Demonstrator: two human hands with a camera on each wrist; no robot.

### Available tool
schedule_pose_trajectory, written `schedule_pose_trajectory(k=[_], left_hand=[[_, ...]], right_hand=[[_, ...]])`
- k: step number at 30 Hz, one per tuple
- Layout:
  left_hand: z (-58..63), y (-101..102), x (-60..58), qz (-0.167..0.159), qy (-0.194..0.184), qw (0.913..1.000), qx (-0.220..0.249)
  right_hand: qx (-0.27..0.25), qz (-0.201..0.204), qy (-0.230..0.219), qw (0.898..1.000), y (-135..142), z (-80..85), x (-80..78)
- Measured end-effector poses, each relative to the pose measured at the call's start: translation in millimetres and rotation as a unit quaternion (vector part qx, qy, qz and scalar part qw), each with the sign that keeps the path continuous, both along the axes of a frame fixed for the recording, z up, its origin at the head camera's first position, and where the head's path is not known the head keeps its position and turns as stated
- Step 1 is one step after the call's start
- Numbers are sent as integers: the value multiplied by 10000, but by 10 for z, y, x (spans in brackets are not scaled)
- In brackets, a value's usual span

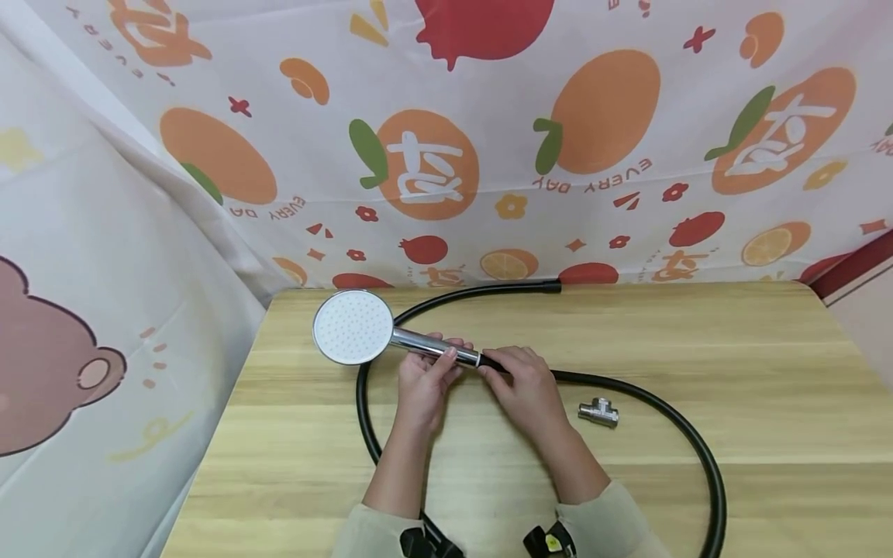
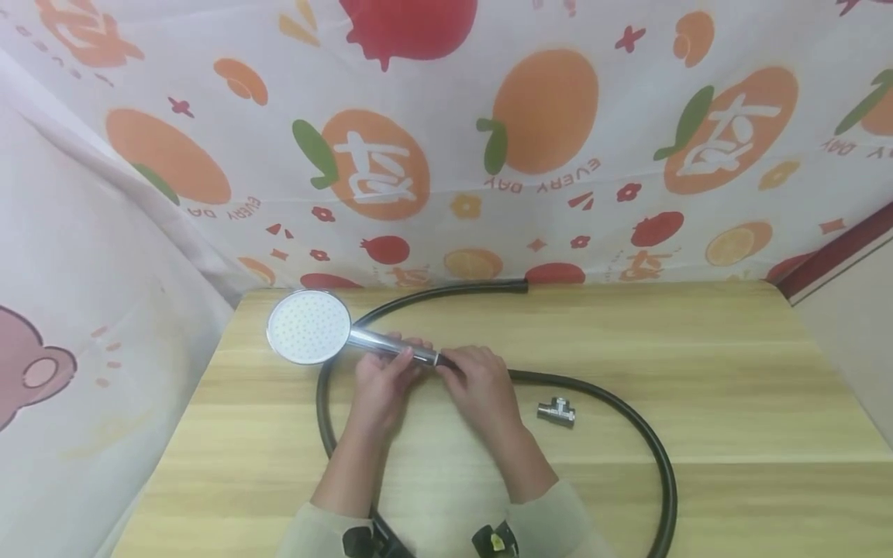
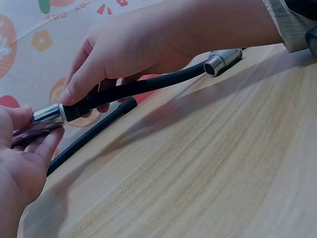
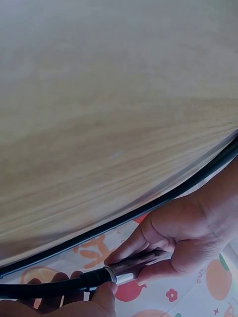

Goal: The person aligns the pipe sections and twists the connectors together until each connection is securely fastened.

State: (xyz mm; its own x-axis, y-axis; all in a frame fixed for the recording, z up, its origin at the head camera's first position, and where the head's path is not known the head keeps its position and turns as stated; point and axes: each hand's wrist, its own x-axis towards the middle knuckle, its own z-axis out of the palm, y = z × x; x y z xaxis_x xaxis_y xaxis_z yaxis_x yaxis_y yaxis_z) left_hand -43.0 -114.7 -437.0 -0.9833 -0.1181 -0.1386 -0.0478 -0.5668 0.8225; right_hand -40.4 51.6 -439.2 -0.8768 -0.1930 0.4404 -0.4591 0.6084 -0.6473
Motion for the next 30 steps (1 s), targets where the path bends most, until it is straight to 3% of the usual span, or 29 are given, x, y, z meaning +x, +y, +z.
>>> schedule_pose_trajectory(k=[10, 18, 30], left_hand=[[-14, 8, 28, -79, 79, 9999, -19], [-12, -8, 29, -63, 133, 9999, 57], [-14, -16, 20, -161, 213, 9996, -10]], right_hand=[[87, -21, -222, 9997, 15, -29, 14], [-220, 44, 19, 9997, -5, -39, 2], [-277, 241, -482, 9982, 24, -19, -17]])
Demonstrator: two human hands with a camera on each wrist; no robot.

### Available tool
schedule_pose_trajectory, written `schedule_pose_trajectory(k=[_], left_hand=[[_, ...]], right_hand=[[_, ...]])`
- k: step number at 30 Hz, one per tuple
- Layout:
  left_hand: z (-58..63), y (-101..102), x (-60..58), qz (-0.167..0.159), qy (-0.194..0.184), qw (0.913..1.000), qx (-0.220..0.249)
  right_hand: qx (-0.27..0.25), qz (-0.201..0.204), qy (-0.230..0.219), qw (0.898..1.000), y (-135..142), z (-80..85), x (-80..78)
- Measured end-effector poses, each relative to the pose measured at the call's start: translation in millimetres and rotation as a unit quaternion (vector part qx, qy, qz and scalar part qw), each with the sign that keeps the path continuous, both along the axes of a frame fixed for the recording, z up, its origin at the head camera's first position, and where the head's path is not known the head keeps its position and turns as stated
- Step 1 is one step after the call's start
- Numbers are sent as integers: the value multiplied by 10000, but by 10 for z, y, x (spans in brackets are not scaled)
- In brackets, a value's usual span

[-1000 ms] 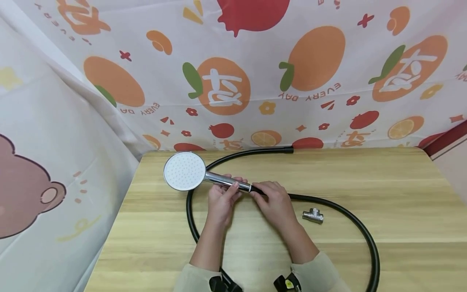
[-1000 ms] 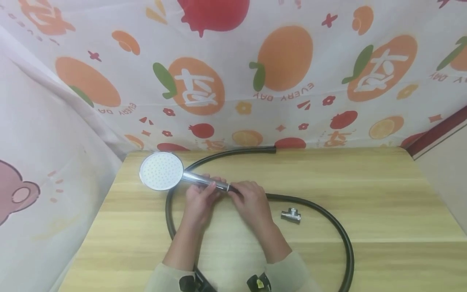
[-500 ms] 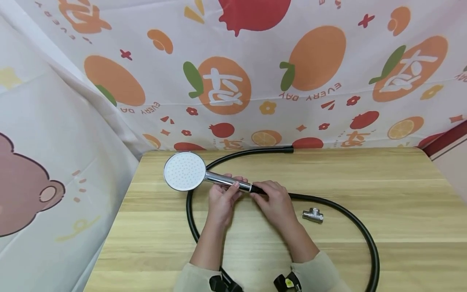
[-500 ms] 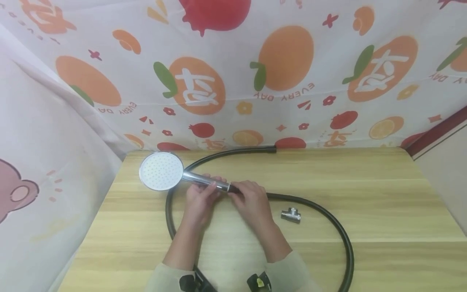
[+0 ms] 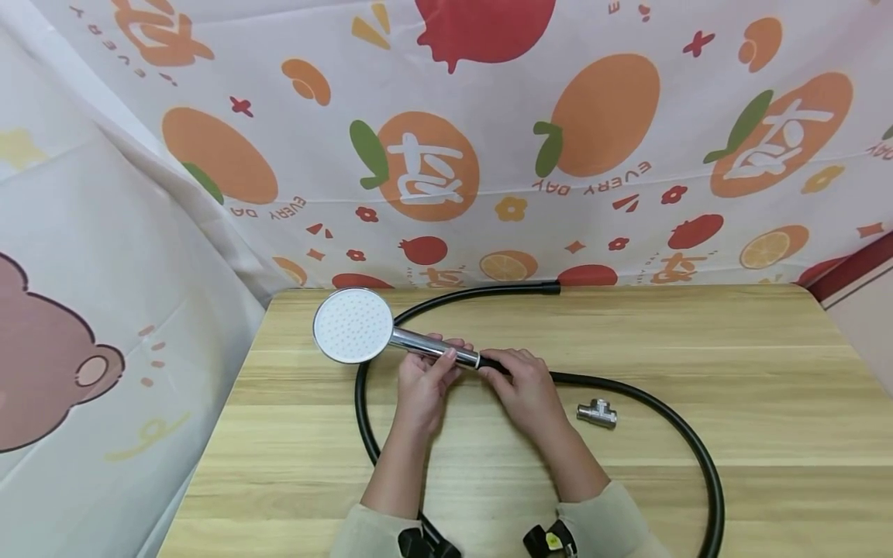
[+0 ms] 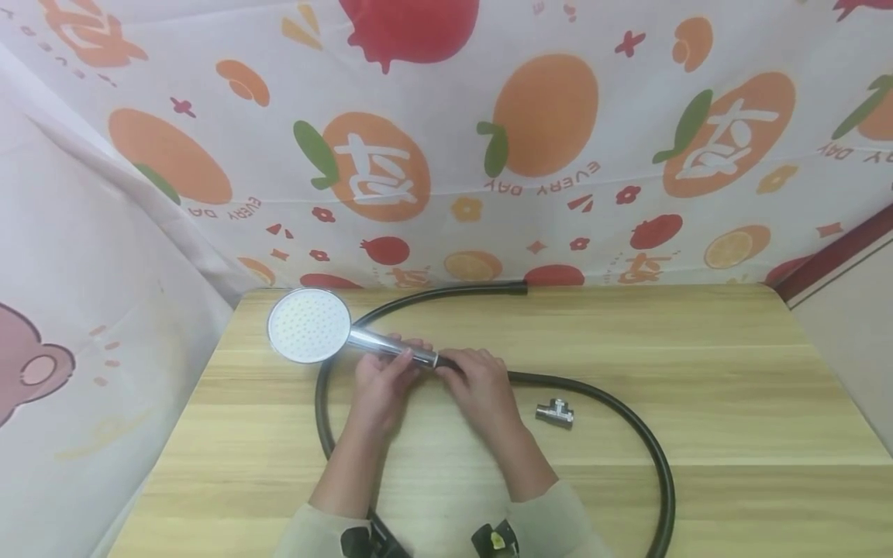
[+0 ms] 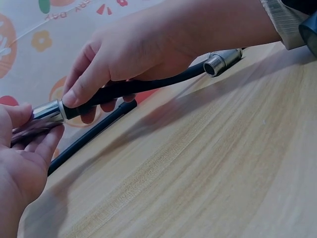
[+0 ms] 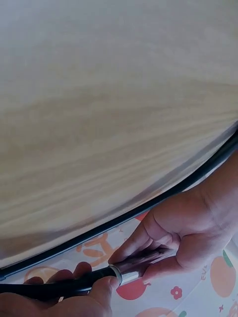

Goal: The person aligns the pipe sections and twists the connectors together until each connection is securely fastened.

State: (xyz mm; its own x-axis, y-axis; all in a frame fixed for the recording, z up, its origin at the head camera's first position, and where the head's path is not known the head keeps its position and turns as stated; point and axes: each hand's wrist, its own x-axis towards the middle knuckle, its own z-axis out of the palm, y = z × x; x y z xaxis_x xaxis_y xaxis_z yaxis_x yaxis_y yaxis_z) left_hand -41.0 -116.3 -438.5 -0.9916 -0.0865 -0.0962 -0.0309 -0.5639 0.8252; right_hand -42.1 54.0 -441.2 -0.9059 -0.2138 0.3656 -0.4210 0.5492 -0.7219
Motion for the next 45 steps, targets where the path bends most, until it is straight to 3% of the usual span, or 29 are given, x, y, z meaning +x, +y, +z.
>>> schedule_pose_trajectory(k=[9, 18, 24, 45], left_hand=[[9, -20, 3, -177, 90, 9998, 61], [40, 14, 16, 94, 45, 9999, -9], [31, 29, -2, 231, -29, 9997, 19], [0, 41, -3, 135, -128, 9998, 48]], right_hand=[[-377, 167, -460, 9981, 27, 28, -9], [7, -87, -145, 9999, -7, 19, 13], [-93, -202, -53, 9997, -25, 53, 23], [161, -379, 168, 9990, -14, 1, 13]])
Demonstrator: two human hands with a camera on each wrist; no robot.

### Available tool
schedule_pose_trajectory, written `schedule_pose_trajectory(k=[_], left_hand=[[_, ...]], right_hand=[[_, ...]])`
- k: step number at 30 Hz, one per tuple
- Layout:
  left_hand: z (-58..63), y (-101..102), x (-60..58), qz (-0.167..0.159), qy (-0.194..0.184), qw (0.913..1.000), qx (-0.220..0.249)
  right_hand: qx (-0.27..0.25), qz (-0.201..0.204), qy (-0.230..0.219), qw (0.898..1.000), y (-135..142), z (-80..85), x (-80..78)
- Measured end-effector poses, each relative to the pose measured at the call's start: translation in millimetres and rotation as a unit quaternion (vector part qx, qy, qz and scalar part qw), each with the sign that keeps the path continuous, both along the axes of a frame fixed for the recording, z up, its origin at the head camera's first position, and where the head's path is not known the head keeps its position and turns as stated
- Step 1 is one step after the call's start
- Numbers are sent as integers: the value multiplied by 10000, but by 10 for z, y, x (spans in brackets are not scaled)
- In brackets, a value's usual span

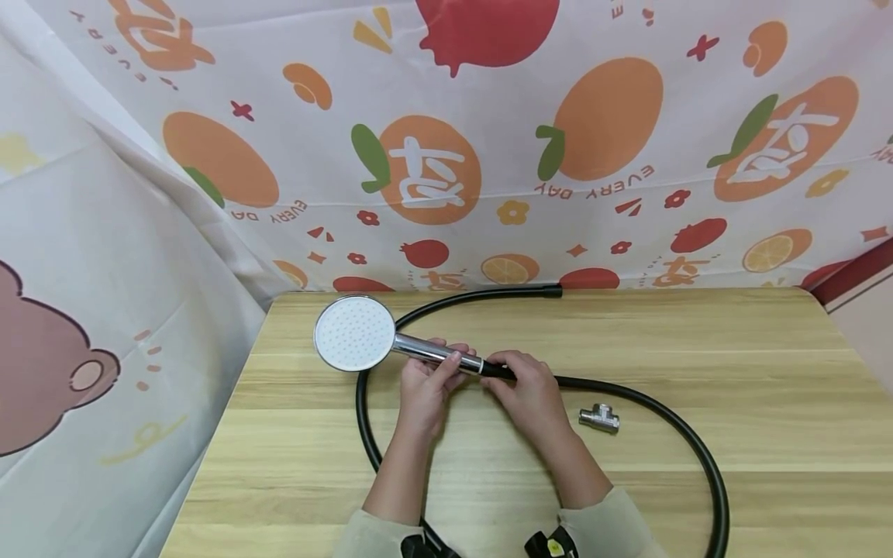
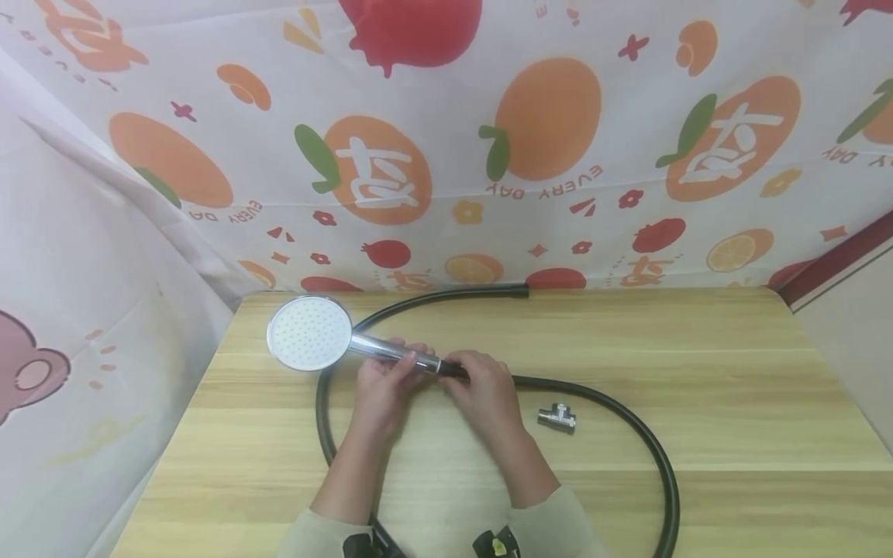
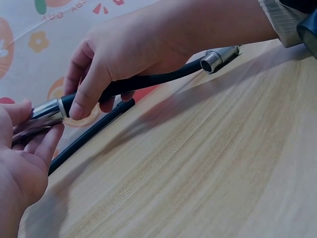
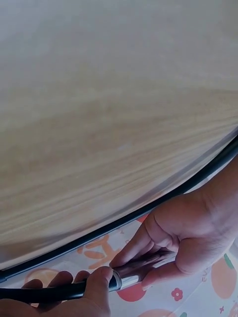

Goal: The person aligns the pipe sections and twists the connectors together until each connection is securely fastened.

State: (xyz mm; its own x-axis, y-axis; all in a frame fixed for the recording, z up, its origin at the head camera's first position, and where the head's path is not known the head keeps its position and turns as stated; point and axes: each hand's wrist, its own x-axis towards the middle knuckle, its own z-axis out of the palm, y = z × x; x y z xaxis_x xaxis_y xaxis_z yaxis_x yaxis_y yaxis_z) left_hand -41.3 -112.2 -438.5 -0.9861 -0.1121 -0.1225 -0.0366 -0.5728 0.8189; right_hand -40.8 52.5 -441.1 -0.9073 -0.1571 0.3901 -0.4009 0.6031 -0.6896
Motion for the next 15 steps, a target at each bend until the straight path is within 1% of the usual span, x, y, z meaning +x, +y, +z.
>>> schedule_pose_trajectory(k=[3, 6, 12, 15], left_hand=[[-1, -10, 0, -50, 20, 10000, 11], [9, -18, 1, -85, 29, 9999, -46], [23, -36, 6, -192, 28, 9998, -92], [21, -48, 7, -279, 56, 9996, -73]], right_hand=[[34, 61, 60, 10000, 4, 11, -5], [23, 136, -6, 9999, 10, 25, -7], [15, 247, -350, 9991, 24, 40, -4], [-44, 371, -555, 9978, 36, 48, -9]])
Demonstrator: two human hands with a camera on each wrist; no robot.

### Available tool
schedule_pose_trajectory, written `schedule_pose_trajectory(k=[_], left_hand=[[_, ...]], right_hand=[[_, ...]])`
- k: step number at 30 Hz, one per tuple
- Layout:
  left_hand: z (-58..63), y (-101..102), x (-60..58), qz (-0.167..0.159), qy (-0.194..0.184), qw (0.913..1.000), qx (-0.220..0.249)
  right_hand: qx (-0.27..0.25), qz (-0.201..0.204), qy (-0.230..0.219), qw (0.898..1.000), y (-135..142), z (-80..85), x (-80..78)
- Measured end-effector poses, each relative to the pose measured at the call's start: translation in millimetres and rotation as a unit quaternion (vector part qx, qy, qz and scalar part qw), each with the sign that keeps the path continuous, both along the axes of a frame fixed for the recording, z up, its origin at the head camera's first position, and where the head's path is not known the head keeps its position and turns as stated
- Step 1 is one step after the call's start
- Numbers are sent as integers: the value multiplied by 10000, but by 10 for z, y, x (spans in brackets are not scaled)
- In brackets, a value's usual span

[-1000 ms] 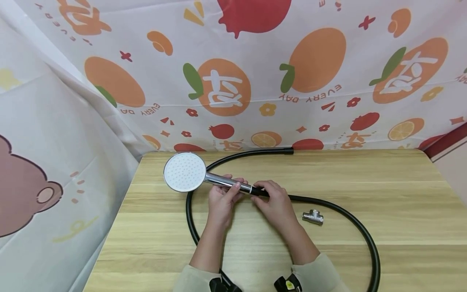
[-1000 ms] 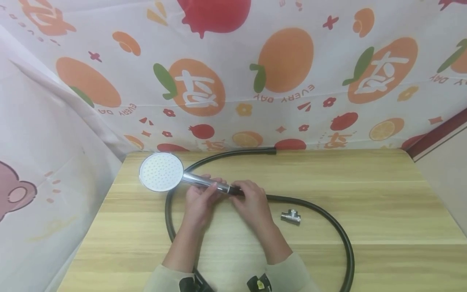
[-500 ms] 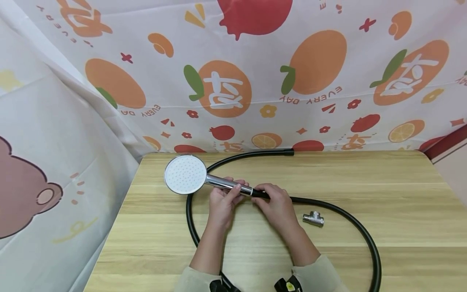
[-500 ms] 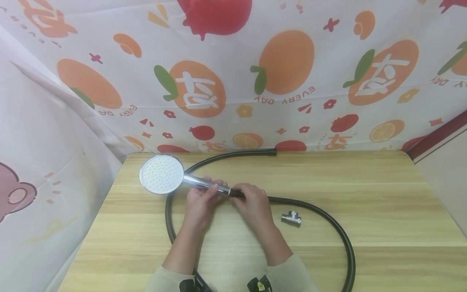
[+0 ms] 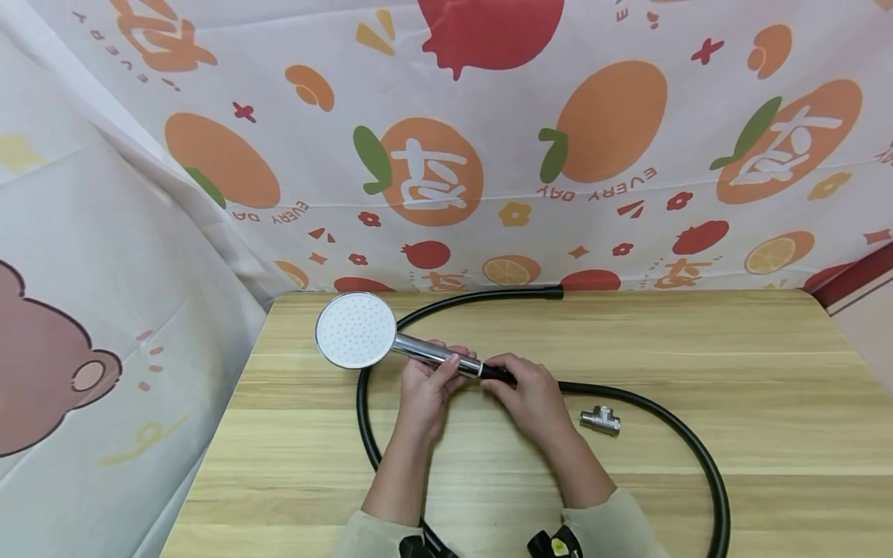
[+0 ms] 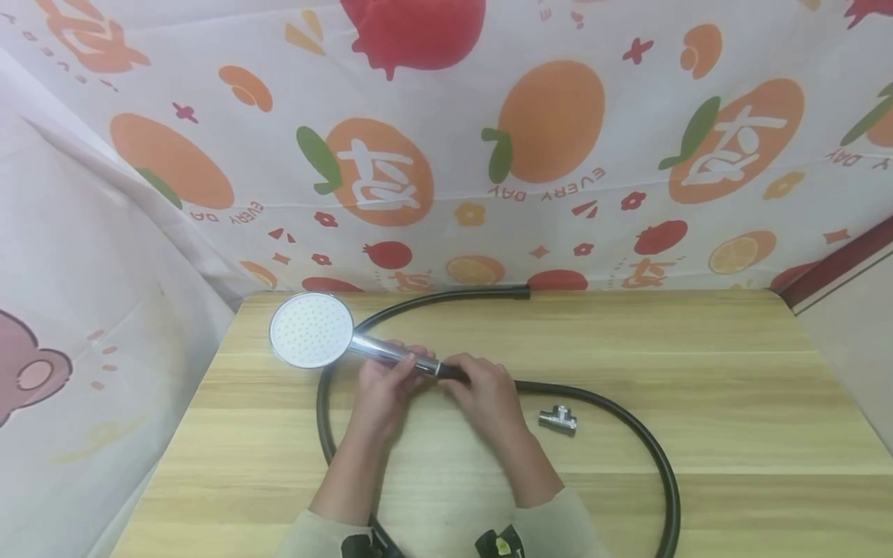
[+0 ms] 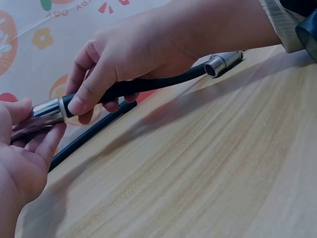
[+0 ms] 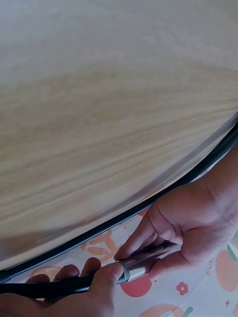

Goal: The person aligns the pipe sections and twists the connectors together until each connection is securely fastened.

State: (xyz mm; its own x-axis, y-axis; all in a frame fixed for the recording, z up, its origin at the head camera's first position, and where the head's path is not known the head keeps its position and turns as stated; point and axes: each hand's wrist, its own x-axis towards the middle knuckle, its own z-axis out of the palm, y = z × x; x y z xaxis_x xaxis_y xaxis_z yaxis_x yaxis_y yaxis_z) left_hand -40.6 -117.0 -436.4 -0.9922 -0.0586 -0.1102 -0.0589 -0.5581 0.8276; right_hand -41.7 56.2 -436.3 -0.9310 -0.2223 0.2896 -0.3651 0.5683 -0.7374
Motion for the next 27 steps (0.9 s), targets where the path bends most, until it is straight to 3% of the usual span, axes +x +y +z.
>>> schedule_pose_trajectory(k=[6, 15, 22, 27], left_hand=[[-6, -18, -5, -205, 241, 9995, 83], [-7, -39, 0, -201, 255, 9994, 111], [15, -27, -3, -147, 244, 9995, 165], [19, -8, 2, -42, 233, 9995, 219]], right_hand=[[-355, 264, -479, 9979, 48, -1, -23], [-461, 447, -572, 9963, 62, -18, -37], [-417, 445, -404, 9973, 62, -26, -28], [-315, 234, -59, 9992, 28, -53, -10]])
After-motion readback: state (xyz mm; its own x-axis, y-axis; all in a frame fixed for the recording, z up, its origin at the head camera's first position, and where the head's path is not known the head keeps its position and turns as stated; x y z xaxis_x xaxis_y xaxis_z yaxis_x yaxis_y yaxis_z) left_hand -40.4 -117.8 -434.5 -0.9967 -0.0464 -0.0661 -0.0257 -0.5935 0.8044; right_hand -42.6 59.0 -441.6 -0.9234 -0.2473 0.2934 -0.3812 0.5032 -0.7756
